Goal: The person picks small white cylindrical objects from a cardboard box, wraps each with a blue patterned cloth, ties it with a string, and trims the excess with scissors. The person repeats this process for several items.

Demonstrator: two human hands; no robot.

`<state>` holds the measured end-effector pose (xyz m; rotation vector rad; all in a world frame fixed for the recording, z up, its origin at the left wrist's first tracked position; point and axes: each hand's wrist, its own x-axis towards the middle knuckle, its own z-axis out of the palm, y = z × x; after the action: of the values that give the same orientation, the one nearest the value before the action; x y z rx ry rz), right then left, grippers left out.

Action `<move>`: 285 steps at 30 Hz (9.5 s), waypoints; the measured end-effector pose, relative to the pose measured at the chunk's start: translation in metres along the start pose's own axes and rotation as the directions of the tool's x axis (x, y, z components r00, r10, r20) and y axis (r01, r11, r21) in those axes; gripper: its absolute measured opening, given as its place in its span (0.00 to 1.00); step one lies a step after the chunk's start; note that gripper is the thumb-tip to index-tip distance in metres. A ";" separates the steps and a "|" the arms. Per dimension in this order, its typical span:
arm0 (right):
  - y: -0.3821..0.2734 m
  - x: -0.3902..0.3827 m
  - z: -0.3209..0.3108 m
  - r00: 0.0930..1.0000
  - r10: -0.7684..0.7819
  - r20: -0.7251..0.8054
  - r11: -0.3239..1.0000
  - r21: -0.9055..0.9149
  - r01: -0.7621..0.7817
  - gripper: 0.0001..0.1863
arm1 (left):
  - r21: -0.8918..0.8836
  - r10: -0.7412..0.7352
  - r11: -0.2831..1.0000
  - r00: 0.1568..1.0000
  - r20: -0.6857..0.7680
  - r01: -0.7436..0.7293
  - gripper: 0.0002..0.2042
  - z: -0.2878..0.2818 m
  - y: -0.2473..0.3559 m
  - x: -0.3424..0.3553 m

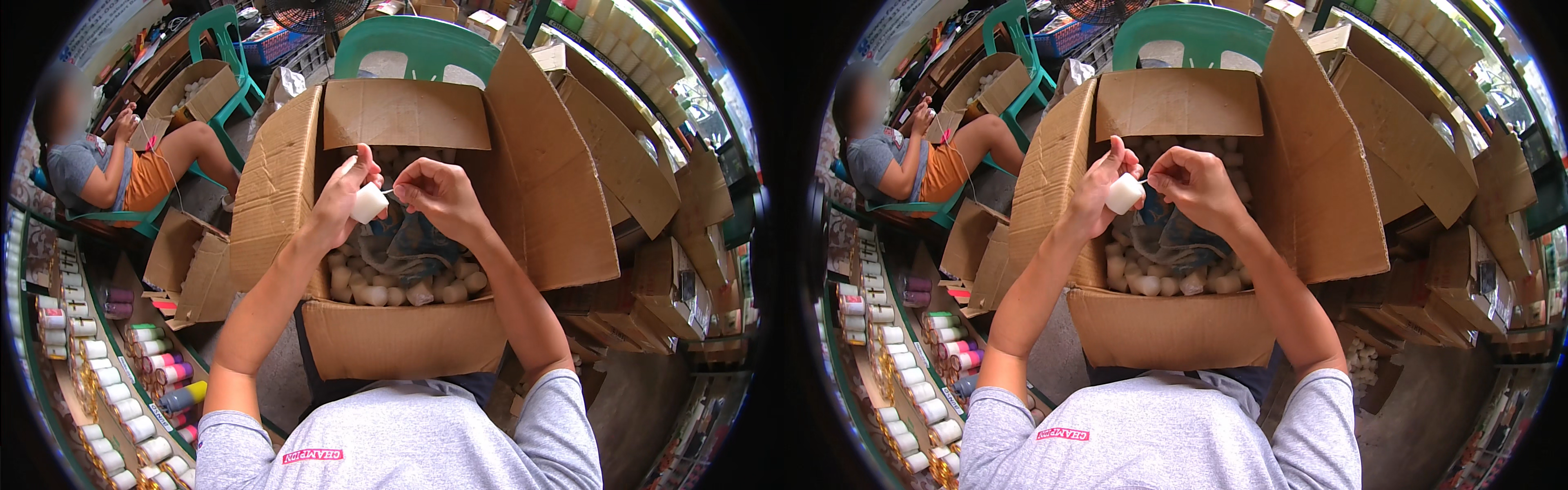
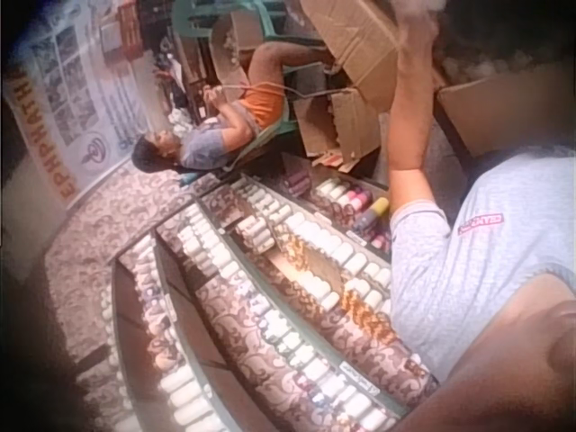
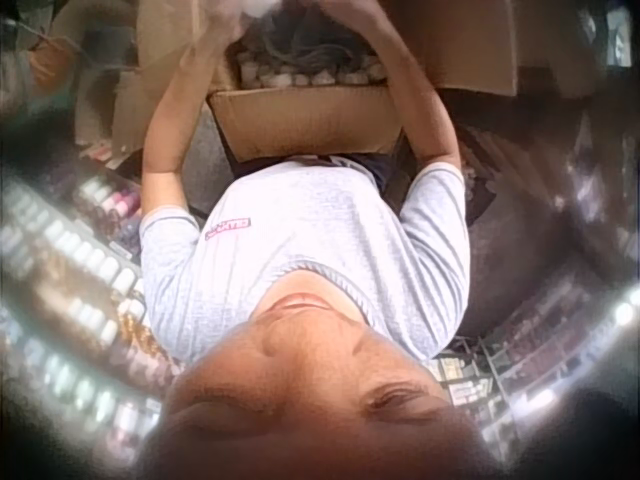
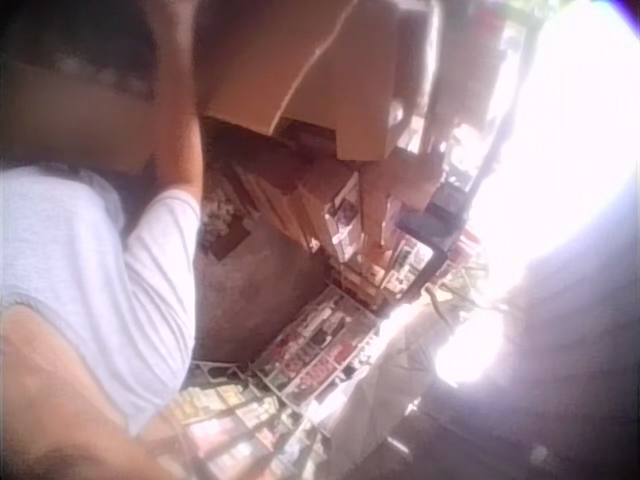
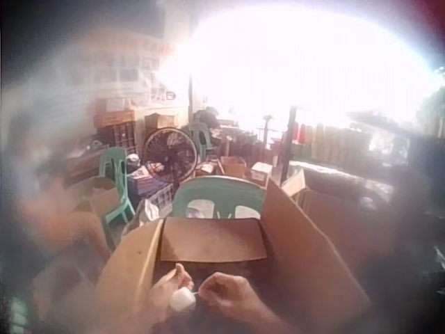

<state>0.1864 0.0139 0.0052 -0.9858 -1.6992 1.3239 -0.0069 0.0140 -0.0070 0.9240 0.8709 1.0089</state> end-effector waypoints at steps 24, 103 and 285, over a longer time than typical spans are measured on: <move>-0.001 -0.003 0.012 0.913 -0.401 0.073 0.843 -0.362 0.398 0.04 | 0.373 0.069 0.922 0.993 0.097 -0.100 0.36 0.003 -0.005 -0.004; 0.017 0.006 -0.002 0.983 -0.149 0.108 0.960 0.253 0.118 0.05 | 0.504 0.827 0.263 0.461 0.321 -0.823 0.23 0.022 0.008 -0.023; -0.039 -0.073 0.022 0.750 -0.516 -0.414 0.855 -0.205 0.476 0.20 | -0.606 -0.116 0.795 0.989 -0.096 0.035 0.17 0.042 -0.007 -0.044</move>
<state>0.1924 -0.0670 0.0322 -0.7359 -1.5064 0.6068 0.0207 -0.0381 0.0082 0.2746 0.6171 1.1881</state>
